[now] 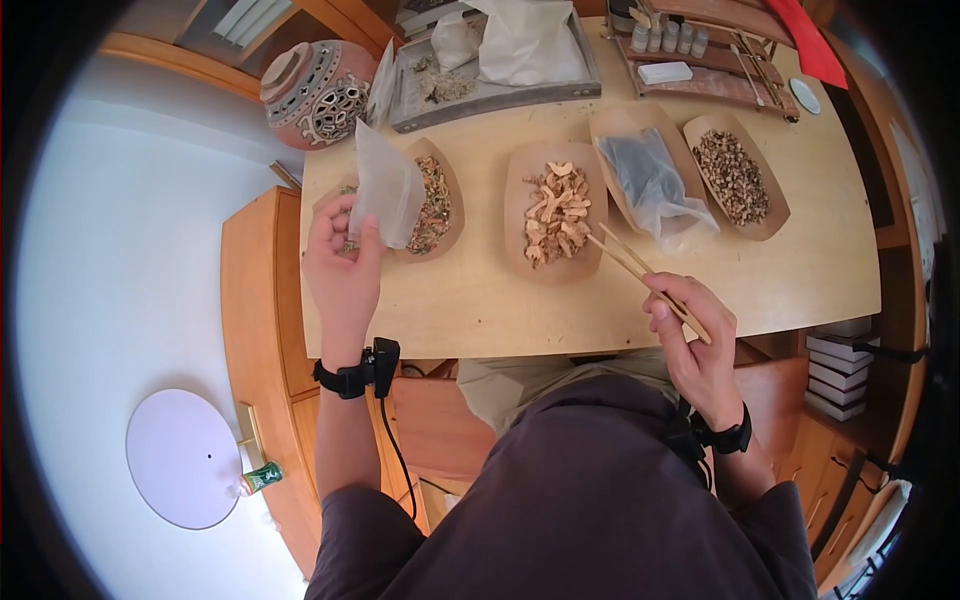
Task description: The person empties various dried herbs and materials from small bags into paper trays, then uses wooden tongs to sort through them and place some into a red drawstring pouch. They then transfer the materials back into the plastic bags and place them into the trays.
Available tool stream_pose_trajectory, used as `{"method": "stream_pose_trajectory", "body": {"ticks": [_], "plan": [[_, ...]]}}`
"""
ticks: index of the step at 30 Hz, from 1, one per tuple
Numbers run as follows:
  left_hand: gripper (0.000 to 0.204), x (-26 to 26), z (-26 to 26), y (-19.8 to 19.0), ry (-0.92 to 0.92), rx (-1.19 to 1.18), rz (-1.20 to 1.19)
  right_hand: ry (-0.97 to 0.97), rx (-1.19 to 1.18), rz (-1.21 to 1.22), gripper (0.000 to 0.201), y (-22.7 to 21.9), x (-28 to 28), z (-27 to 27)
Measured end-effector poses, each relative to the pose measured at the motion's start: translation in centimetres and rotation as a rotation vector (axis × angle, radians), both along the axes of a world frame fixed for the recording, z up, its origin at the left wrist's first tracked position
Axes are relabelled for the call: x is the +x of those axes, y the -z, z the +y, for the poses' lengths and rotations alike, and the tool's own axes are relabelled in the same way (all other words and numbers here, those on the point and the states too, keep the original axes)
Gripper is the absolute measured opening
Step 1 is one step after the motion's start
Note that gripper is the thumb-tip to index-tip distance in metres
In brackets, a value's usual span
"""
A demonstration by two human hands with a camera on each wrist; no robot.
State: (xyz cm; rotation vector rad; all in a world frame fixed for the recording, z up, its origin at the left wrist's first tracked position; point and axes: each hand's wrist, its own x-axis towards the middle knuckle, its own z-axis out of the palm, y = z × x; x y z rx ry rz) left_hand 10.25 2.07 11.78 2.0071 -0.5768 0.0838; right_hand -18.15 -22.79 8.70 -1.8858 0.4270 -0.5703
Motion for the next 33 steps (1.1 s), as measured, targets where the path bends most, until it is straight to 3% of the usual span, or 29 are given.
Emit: {"method": "stream_pose_trajectory", "body": {"ticks": [10, 13, 25, 33], "plan": [[0.031, 0.8, 1.5, 0.2, -0.050, -0.079, -0.038, 0.008, 0.007, 0.025, 0.020, 0.0, -0.3, -0.1], [0.030, 1.1, 1.7, -0.2, -0.057, -0.195, -0.032, 0.005, 0.004, 0.013, 0.021, 0.1, -0.2, 0.0], [0.030, 3.1, 4.9, 0.7, -0.132, -0.493, 0.342, -0.001, 0.003, 0.003, 0.020, 0.0, -0.1, -0.1], [0.028, 0.5, 2.6, 1.0, -0.069, -0.092, -0.141, -0.002, 0.008, 0.008, 0.020, 0.1, 0.0, 0.0]]}}
